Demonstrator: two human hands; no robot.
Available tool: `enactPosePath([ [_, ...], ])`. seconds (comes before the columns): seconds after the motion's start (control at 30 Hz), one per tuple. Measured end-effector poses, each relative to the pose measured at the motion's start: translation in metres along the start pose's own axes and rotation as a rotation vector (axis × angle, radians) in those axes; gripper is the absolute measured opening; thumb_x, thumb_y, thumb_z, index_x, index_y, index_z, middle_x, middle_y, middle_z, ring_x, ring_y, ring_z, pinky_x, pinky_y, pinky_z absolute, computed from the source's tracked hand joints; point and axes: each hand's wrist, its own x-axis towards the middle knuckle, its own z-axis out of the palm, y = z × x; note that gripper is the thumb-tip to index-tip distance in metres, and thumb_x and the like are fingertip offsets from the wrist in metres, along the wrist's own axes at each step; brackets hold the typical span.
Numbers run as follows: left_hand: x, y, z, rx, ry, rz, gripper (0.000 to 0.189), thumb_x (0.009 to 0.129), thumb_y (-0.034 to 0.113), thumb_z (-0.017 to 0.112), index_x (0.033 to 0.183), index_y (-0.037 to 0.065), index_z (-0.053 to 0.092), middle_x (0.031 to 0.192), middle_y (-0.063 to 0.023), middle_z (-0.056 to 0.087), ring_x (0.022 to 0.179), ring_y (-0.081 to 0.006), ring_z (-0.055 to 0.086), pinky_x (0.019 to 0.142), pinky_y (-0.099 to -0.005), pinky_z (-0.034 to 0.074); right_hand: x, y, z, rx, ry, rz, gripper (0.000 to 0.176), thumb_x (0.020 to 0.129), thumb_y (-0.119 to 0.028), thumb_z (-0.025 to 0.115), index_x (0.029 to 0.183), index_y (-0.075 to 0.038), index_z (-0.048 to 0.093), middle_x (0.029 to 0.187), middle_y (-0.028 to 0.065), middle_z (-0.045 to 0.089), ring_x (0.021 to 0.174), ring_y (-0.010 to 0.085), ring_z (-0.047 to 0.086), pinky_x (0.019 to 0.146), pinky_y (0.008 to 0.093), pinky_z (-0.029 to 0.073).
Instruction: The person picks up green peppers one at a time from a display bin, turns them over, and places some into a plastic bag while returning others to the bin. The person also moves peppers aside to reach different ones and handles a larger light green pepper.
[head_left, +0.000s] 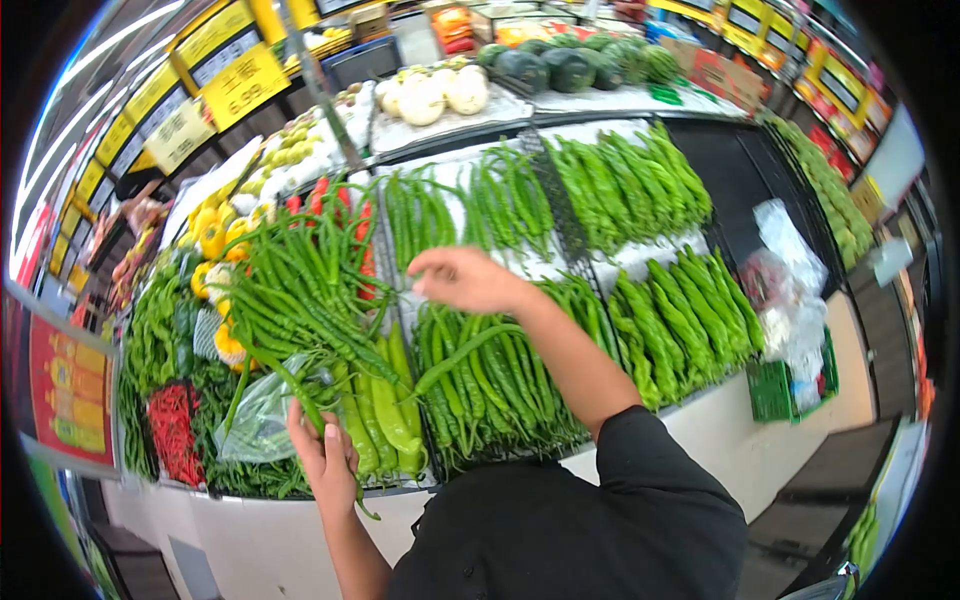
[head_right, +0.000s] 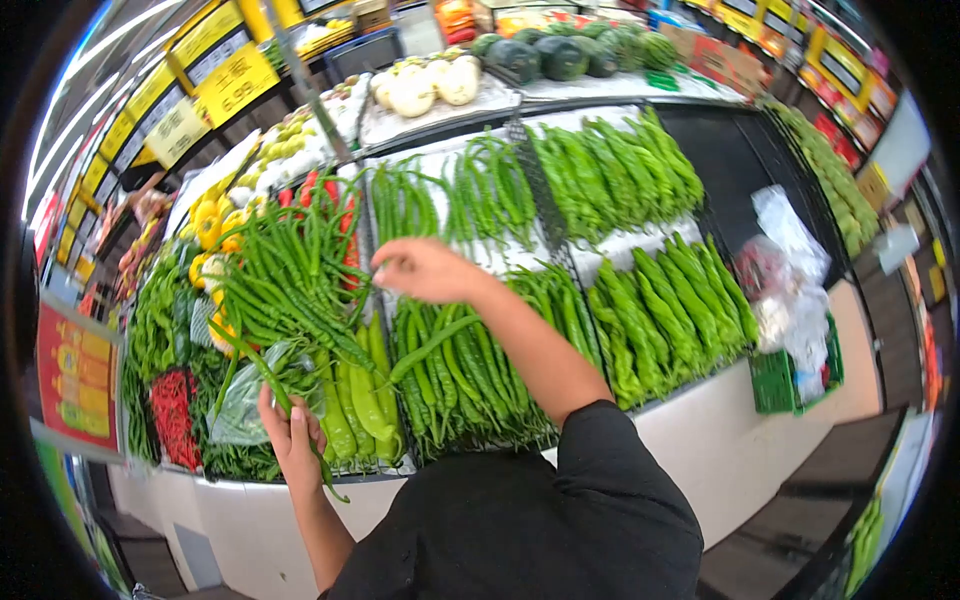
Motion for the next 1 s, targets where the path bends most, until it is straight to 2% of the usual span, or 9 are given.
enactPosePath([
  [0.03,0.006,0.006,0.007,-0.046,-0.128,-0.023,0.046,0.101,0.011,0.045,0.145,0.007,0.031,0.093,-0.0019,0.045,0.061,-0.0051,0.04,0.046,-0.0191,0.033,-0.022,-0.013,0.005,-0.006,-0.058,-0.062,0.039,0.089,-0.029,0.07,0.113,0.0,0.064,0.088,0.0094,0.068,0.076,0.0175,0.064,0.07,0.0334,0.052],
  [0.13,0.011,0.014,0.042,-0.077,-0.278,0.012,0.035,0.101,0.012,0.045,0.135,0.005,0.039,0.086,-0.0006,0.044,0.061,-0.0049,0.041,0.046,-0.0196,0.033,-0.071,-0.032,0.021,-0.091,-0.224,-0.17,0.037,0.091,-0.028,0.068,0.114,0.0,0.062,0.091,0.0104,0.065,0.078,0.0197,0.063,0.071,0.034,0.052],
  [0.17,0.01,0.019,0.054,-0.134,-0.329,0.0,0.027,0.101,0.012,0.046,0.127,0.005,0.042,0.084,-0.0015,0.045,0.061,-0.0063,0.042,0.048,-0.0208,0.035,-0.085,-0.036,0.027,-0.077,-0.251,-0.179,0.037,0.09,-0.027,0.068,0.114,0.0,0.062,0.091,0.0134,0.065,0.079,0.0247,0.064,0.071,0.0371,0.052],
  [0.3,0.007,0.029,0.096,-0.261,-0.498,0.06,0.019,0.1,0.011,0.048,0.118,0.006,0.043,0.084,-0.0031,0.046,0.065,-0.0103,0.045,0.055,-0.0249,0.04,-0.133,-0.039,0.047,-0.086,-0.25,-0.156,0.036,0.09,-0.025,0.068,0.112,0.002,0.061,0.092,0.0149,0.065,0.079,0.0288,0.064,0.07,0.0403,0.051],
  [0.43,-0.004,0.03,0.132,-0.401,-0.577,0.069,0.017,0.101,0.013,0.049,0.117,0.006,0.044,0.085,-0.0031,0.046,0.069,-0.0111,0.045,0.06,-0.0263,0.041,-0.171,-0.034,0.064,-0.042,-0.085,-0.126,0.034,0.087,-0.026,0.068,0.108,0.001,0.064,0.087,0.014,0.068,0.073,0.0264,0.066,0.067,0.0385,0.052],
  [0.57,-0.012,0.033,0.151,-0.465,-0.674,0.102,0.017,0.103,0.016,0.05,0.116,0.006,0.045,0.09,-0.0028,0.046,0.076,-0.0126,0.044,0.069,-0.0279,0.041,-0.202,-0.047,0.062,-0.026,0.059,-0.132,0.03,0.09,-0.022,0.066,0.103,0.004,0.063,0.091,0.017,0.068,0.078,0.0286,0.066,0.07,0.0398,0.052],
  [0.8,-0.032,0.036,0.188,-0.513,-0.754,0.162,0.016,0.102,0.012,0.052,0.115,0.007,0.044,0.092,-0.0027,0.046,0.078,-0.0127,0.042,0.074,-0.0299,0.04,-0.246,-0.05,0.063,-0.019,0.339,-0.11,0.032,0.09,-0.027,0.067,0.101,0.002,0.06,0.084,0.0168,0.067,0.072,0.0276,0.066,0.066,0.0385,0.051],
  [0.93,-0.038,0.032,0.199,-0.457,-0.799,0.151,0.018,0.101,0.011,0.052,0.116,0.006,0.044,0.093,-0.0029,0.047,0.082,-0.0123,0.044,0.078,-0.0286,0.041,-0.258,-0.053,0.067,-0.034,0.486,-0.049,0.032,0.09,-0.026,0.069,0.103,0.002,0.059,0.076,0.0124,0.064,0.066,0.0204,0.063,0.061,0.035,0.05],
  [1.0,-0.026,0.018,0.195,-0.341,-0.851,0.143,0.028,0.1,0.007,0.052,0.126,0.005,0.043,0.106,-0.0048,0.05,0.09,-0.0124,0.045,0.084,-0.0271,0.04,-0.256,-0.058,0.067,0.032,0.526,0.02,0.03,0.091,-0.024,0.069,0.103,0.001,0.059,0.073,0.0094,0.063,0.063,0.0162,0.06,0.058,0.0328,0.048],
])
